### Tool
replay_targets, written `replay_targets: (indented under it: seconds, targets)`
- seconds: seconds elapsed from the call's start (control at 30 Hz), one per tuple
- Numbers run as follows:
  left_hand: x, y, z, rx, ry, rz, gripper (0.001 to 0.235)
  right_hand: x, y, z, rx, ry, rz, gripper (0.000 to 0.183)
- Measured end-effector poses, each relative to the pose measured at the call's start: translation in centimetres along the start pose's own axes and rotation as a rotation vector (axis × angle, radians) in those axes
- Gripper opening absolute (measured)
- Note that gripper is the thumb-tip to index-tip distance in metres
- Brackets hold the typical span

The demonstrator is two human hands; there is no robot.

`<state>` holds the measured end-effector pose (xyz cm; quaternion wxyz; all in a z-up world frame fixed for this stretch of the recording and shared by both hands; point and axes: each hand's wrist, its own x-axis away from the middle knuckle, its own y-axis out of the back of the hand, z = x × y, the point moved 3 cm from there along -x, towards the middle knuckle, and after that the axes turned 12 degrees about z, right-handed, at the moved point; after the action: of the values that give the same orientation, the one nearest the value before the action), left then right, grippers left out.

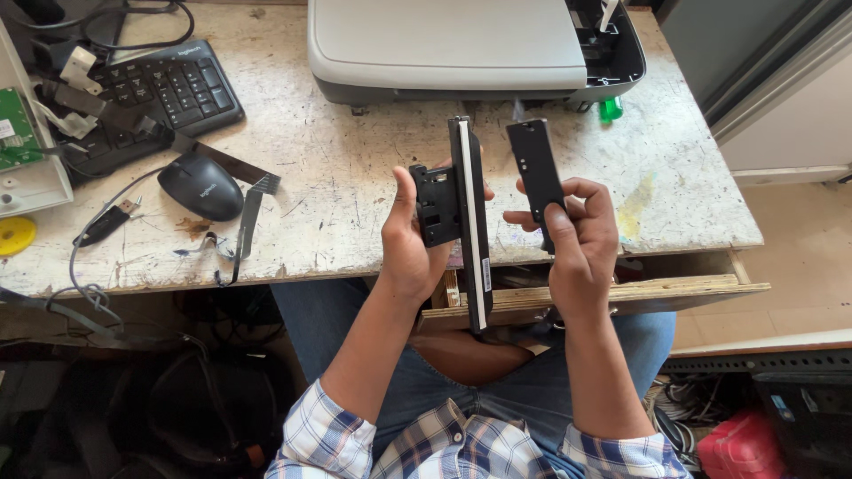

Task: The person removes a ribbon cable from a black plastic housing and then attaches the housing to a larger electronic component with a circuit board. The person aligns and secures the parts together by hand.

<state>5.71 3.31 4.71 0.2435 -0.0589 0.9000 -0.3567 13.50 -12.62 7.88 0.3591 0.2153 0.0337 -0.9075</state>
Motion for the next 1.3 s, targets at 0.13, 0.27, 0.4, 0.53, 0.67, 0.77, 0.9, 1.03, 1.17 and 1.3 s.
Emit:
replay_targets:
  seconds: [0.13,0.27,0.4,0.53,0.67,0.77,0.9,1.03,1.17,1.3]
  targets:
    - [0.0,0.0,0.0,0.003,-0.015,0.028,0.082,0.1,0.2,-0.3,-0.031,-0.032,-0.009,0.016]
    - [-0.1,0.1,0.0,0.018,-0.016,0.017,0.082,0.3,0.7,-0.1,0.243,0.029,-0.001,0.01]
    - [-0.1,0.2,0.1,0.026,-0.002,-0.007,0.083,0.3,1.4,-0.3,0.378,-0.152,-0.021,0.011]
    - [-0.1,0.2,0.1,0.045,-0.021,0.028,0.081,0.4,2.2,-0.3,0.047,-0.178,-0.003,0.016]
    - [-0.1,0.0,-0.1,-0.006,-0.023,0.026,0.079,0.3,3.4,0.2,-0.247,-0.141,-0.002,0.02]
    - [-0.1,-0.2,-0.2,-0.015,-0.017,0.028,0.076,0.5,3.2,0.3,-0.472,-0.121,0.044,0.021]
    - [-0.1,-0.2,-0.1,0.01,0.012,0.035,0.071,0.5,1.7,0.3,-0.578,-0.146,0.139,0.021]
    - [0.3,-0.1,0.1,0.041,0.031,0.102,0.071,0.1,-0.3,1.3,-0.414,-0.149,0.196,0.023]
    - [0.6,0.3,0.5,0.008,0.109,0.014,0.067,-0.5,-2.0,2.4,-0.261,-0.189,0.18,0.037]
    - [0.6,0.9,1.2,0.085,0.198,-0.055,0.065,-0.8,-3.3,3.0,-0.244,-0.179,0.188,0.044]
